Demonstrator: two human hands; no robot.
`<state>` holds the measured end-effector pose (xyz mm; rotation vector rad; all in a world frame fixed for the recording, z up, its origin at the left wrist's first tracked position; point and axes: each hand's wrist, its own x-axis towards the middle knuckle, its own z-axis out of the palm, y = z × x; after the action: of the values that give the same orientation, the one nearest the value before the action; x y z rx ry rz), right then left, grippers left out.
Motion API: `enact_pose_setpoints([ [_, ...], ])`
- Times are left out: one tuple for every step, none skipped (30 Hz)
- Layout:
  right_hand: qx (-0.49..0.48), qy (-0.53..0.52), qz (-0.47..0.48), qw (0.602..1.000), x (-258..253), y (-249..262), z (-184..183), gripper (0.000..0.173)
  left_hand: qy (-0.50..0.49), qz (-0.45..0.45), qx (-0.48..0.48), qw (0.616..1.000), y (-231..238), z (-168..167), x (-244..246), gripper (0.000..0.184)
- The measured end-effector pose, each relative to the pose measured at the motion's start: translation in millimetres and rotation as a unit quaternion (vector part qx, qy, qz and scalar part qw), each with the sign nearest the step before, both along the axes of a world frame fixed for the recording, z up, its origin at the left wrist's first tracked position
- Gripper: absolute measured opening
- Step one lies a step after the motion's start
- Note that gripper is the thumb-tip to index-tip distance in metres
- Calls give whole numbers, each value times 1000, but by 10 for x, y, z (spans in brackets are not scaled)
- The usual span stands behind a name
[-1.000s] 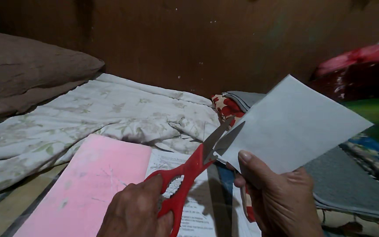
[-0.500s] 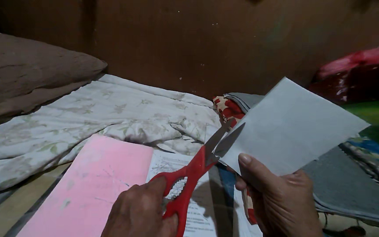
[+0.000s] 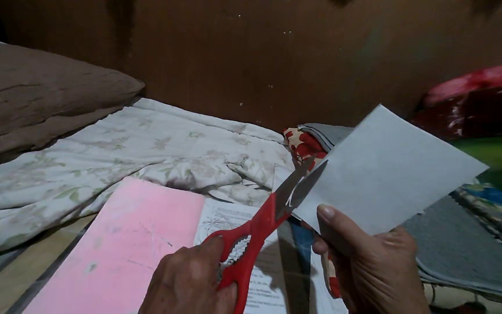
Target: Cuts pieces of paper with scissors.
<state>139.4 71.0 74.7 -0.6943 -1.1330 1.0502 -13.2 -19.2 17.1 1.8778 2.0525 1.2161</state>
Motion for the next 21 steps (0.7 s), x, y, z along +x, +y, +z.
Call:
enact_pose_setpoints([
  [0,3,0,1000,-1,0,2,27,-2,-5,1,1000,2,-9,4,22],
  [-2,4,0,1000,-2,0,3,27,-5,-8,1,1000,5,-19,9,21],
  [-5,5,0,1000,-2,0,4,27,-9,-11,-2,1000,5,-21,16,21],
  [-8,3,1,1000,0,1,6,27,-15,-13,-5,1000,5,-24,22,21],
  [-11,2,0,1000,1,1,8,27,-21,-13,-8,1000,4,-23,25,22],
  [-13,0,-2,1000,0,-3,13,27,-21,-13,-7,1000,5,-27,24,22],
  [-12,-1,-2,1000,1,-4,15,27,-20,-14,-5,1000,8,-33,21,23],
  [-11,-2,-1,1000,2,-5,16,27,-18,-14,-6,1000,10,-30,16,23],
  [-11,-3,0,1000,1,-8,16,26,-19,-14,-13,1000,6,-15,13,24],
  [-10,-4,2,1000,-1,-9,14,26,-23,-14,-19,999,1,1,13,25],
  [-10,-3,5,1000,-3,-8,10,26,-26,-13,-22,999,-3,13,13,26],
  [-11,-2,6,1000,-6,-10,9,26,-27,-12,-22,999,-5,18,12,27],
  [-12,-1,6,1000,-10,-13,11,27,-27,-11,-20,999,-5,19,13,27],
  [-14,-2,6,1000,-12,-17,13,27,-26,-9,-18,999,-5,19,13,27],
  [-15,-4,6,1000,-13,-17,13,27,-24,-9,-14,1000,-5,18,12,27],
  [-15,-4,5,1000,-15,-19,14,27,-24,-8,-10,1000,-5,15,12,26],
  [-15,-4,6,1000,-16,-21,12,27,-23,-7,-7,1000,-5,11,12,26],
  [-14,-4,8,1000,-16,-22,10,27,-22,-6,-4,1000,-4,7,11,26],
  [-13,-2,10,1000,-16,-23,9,27,-21,-4,1,1000,-2,1,12,25],
  [-13,-1,12,1000,-15,-22,9,28,-22,-4,1,1000,-4,2,16,24],
  [-12,-2,15,1000,-11,-18,7,28,-25,-6,-3,1000,-9,10,21,24],
])
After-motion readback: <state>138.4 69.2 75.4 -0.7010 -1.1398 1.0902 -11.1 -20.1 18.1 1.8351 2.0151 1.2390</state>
